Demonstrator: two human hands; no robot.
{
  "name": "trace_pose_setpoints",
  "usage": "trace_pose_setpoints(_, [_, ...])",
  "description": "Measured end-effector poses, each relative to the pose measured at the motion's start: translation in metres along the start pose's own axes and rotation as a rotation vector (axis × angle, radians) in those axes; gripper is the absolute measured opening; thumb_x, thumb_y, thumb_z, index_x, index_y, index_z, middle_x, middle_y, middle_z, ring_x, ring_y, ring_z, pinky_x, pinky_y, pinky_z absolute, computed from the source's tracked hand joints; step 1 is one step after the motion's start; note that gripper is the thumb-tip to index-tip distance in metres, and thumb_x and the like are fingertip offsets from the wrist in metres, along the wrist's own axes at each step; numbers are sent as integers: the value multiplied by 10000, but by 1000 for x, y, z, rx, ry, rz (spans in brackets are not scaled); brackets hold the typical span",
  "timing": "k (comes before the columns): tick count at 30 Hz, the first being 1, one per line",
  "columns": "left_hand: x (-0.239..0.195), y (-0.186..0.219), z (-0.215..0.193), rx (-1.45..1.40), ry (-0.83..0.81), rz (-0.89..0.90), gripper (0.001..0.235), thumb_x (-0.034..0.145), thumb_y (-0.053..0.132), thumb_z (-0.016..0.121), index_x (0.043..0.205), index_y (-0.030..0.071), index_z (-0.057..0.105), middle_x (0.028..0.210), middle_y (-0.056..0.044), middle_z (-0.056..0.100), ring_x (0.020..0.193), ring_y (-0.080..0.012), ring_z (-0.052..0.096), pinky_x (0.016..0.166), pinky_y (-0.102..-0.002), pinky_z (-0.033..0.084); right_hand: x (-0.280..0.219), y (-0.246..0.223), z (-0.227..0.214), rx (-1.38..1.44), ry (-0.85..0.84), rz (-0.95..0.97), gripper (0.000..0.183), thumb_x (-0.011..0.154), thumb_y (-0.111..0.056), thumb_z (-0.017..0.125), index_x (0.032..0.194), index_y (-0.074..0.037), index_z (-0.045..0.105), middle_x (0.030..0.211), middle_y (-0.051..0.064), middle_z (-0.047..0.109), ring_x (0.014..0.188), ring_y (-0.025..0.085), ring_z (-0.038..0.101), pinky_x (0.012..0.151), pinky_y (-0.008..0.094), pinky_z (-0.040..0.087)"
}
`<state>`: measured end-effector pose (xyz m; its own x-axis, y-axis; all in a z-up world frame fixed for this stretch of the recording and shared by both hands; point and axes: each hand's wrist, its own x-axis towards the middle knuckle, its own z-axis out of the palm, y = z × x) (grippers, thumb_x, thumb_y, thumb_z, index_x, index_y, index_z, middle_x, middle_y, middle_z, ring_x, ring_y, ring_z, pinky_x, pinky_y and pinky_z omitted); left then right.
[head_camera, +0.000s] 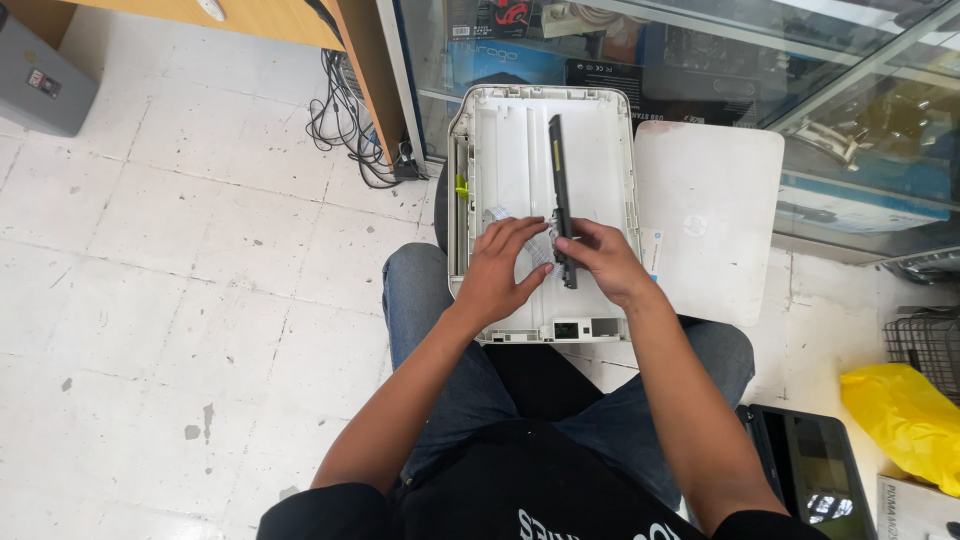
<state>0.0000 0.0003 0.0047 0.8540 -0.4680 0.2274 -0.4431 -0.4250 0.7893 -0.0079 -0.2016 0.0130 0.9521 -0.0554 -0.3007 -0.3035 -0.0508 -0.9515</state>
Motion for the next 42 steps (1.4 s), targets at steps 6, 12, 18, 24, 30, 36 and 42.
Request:
trace_pose_setpoints(6, [4, -18, 2, 169, -132, 173, 392, 988, 375, 690, 1327, 179, 657, 1277, -28, 697, 1340, -206, 554, 1226, -524, 206, 2, -1, -12, 223, -33, -53, 348, 1019, -249, 660, 1324, -83, 692, 1182, 103, 730, 1051, 172, 679, 905, 306, 593])
trace_pose_setpoints(12, [-6, -38, 27, 254, 5, 145, 372, 1029, 293, 635, 1390, 209, 600, 1217, -20, 628, 1216, -208, 616, 1196, -483, 359, 23, 4, -23, -19, -43, -36, 423, 983, -252, 734, 1382, -126, 667, 1251, 101, 699, 1117, 216, 655, 938, 346, 572])
trace_pose_setpoints(18, [-7, -54, 41, 367, 109, 65, 316, 1013, 249, 640, 1328, 237, 633, 1192, 20, 549, 1125, -174, 607, 1118, -455, 415, 20, -25, -10, -384, -1, -27, 643, 899, -164, 826, 1476, -72, 559, 1330, 234, 637, 1170, 319, 611, 945, 450, 545])
trace_pose_setpoints(24, [2, -40, 26, 506, -117, -29, 631, 997, 377, 632, 1550, 162, 417, 1568, -58, 405, 1448, -278, 351, 1170, -487, 310, 39, -27, -10, -889, -8, -188, 632, 873, -103, 805, 1461, -49, 580, 1375, 184, 630, 1234, 392, 584, 1024, 494, 473])
trace_pose_setpoints(30, [27, -46, 31, 568, -110, -153, 601, 1057, 311, 538, 1595, 137, 334, 1583, -71, 351, 1316, -276, 411, 1017, -422, 370, 67, -25, -11, -1004, -90, -237, 624, 875, -98, 790, 1461, -47, 580, 1369, 203, 627, 1271, 433, 567, 1091, 531, 436])
trace_pose_setpoints(36, [50, -103, 58, 556, 43, -47, 290, 994, 283, 622, 1276, 227, 658, 1158, -6, 564, 1076, -251, 556, 869, -406, 449, 63, -41, -12, -887, -82, -189, 617, 868, -91, 806, 1444, -41, 592, 1346, 200, 647, 1200, 398, 605, 971, 500, 502])
trace_pose_setpoints(42, [33, -92, 38, 522, -113, 35, 236, 932, 412, 686, 1103, 263, 754, 1129, 7, 628, 1048, -222, 611, 935, -405, 447, 63, -46, -14, -929, -113, -219, 612, 875, -76, 794, 1449, -34, 584, 1365, 207, 635, 1224, 415, 594, 989, 526, 491])
